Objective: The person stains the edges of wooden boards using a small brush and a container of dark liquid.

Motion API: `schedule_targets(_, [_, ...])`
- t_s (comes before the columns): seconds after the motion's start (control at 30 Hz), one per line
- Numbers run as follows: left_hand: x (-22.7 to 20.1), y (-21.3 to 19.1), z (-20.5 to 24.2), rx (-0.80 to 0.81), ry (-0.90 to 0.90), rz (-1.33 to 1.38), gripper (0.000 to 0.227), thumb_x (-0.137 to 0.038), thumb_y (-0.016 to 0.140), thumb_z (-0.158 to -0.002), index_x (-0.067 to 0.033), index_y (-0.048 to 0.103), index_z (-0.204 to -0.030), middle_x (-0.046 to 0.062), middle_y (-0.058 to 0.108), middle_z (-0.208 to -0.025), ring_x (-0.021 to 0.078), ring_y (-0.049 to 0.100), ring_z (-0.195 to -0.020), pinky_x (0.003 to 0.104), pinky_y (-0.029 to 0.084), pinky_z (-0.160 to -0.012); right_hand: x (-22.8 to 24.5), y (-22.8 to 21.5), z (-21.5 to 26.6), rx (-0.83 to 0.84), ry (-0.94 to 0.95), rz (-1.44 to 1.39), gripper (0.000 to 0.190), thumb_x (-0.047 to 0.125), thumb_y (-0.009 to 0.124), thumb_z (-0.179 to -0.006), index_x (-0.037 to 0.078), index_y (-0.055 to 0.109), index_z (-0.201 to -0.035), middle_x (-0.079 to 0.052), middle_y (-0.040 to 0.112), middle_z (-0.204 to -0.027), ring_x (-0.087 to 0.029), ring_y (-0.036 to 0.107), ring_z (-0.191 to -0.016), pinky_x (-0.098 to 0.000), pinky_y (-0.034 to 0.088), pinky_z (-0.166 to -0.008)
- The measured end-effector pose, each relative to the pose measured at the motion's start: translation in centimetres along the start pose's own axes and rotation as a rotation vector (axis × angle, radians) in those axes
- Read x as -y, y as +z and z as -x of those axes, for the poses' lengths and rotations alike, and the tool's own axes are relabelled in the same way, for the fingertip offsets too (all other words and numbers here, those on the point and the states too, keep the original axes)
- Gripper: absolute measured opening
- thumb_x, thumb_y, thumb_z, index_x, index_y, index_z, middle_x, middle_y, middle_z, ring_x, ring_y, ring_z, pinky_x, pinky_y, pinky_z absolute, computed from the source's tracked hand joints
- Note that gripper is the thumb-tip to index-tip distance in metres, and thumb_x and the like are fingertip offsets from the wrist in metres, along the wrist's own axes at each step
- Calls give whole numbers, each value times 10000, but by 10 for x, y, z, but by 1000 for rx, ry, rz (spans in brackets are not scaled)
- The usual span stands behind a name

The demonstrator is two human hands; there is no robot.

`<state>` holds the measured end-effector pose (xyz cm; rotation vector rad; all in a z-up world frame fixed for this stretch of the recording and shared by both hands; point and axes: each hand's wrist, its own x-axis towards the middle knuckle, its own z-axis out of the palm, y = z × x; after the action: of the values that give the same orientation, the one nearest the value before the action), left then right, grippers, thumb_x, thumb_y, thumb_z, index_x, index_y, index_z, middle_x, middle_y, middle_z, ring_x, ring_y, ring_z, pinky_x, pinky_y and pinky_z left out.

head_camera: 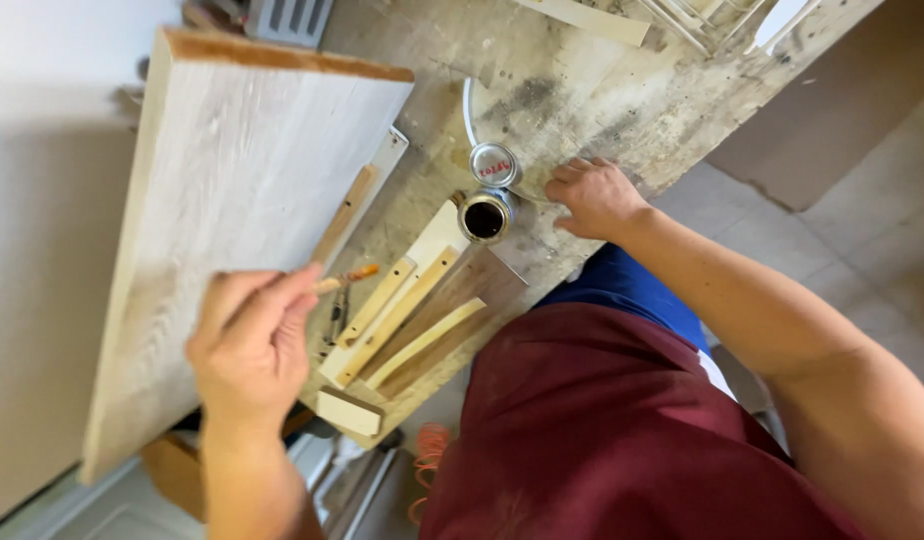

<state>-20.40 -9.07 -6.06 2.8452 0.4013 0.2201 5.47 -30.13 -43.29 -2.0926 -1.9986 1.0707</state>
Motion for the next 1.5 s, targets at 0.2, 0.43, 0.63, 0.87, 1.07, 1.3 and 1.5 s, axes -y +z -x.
schedule_targets(0.2, [-9, 68, 134, -307, -525, 336, 147, -126, 731, -1021, -113, 837, -1122, 68, 734, -921, 262, 704, -790, 373, 585, -769, -21, 18, 22, -547, -22, 277, 76, 316, 634, -874, 240, 633, -864, 31, 619, -861, -195, 701, -841, -373, 575, -719])
schedule_targets(0.43, [-2, 93, 228, -506, -693, 499, 84, 26, 743, -1016, 19, 783, -1089, 170, 740, -966, 290, 688, -829, 375, 557, -798, 28, -99, 83, 75, 468, 559, 422, 215, 590, -952, 127, 582, -1365, -116, 799, -1051, -343, 812, -919, -499, 602, -714])
schedule_targets(0.63, [5, 133, 283, -700, -860, 745, 186, 14, 716, -1044, 63, 727, -1223, 161, 726, -1122, 196, 640, -969, 281, 501, -870, 58, -122, 150, 37, 799, 287, 304, 130, 499, -1048, 7, 635, -1290, -298, 651, -1234, -570, 687, -1002, -649, 513, -780])
schedule_targets(0.87, [-28, 184, 273, -729, -1040, 1204, 35, -129, 583, -1115, -99, 572, -1099, 13, 591, -776, 92, 553, -733, 245, 461, -710, 3, -89, 222, -510, 401, 44, 459, 183, 339, -1210, -15, 705, -1404, -303, 632, -1219, -469, 532, -1217, -568, 388, -1032])
schedule_targets(1.07, [-77, 235, 230, -1034, -1274, 1329, 209, -266, 704, -1039, -154, 527, -1027, -41, 519, -796, 67, 432, -642, 248, 400, -591, -23, -76, 185, -421, 342, -7, 521, 152, 497, -1089, 130, 586, -1603, -200, 466, -1173, -404, 522, -1131, -539, 449, -964])
schedule_targets(1.3, [-79, 259, 269, -1252, -1689, 804, 147, -83, 758, -994, -143, 651, -914, -56, 529, -635, 27, 447, -485, 187, 373, -484, -89, -37, 79, -470, -94, 335, 451, 344, 704, -1094, 122, 709, -1487, -86, 524, -1050, -325, 640, -957, -464, 499, -769])
schedule_targets(1.5, [-57, 301, 365, -1244, -1879, 448, 51, -112, 810, -952, -140, 782, -920, -72, 470, -574, 5, 383, -469, 209, 304, -456, -103, -39, 41, -489, -204, 524, 553, 462, 804, -1018, 130, 751, -1457, -111, 632, -1048, -345, 672, -975, -481, 508, -781])
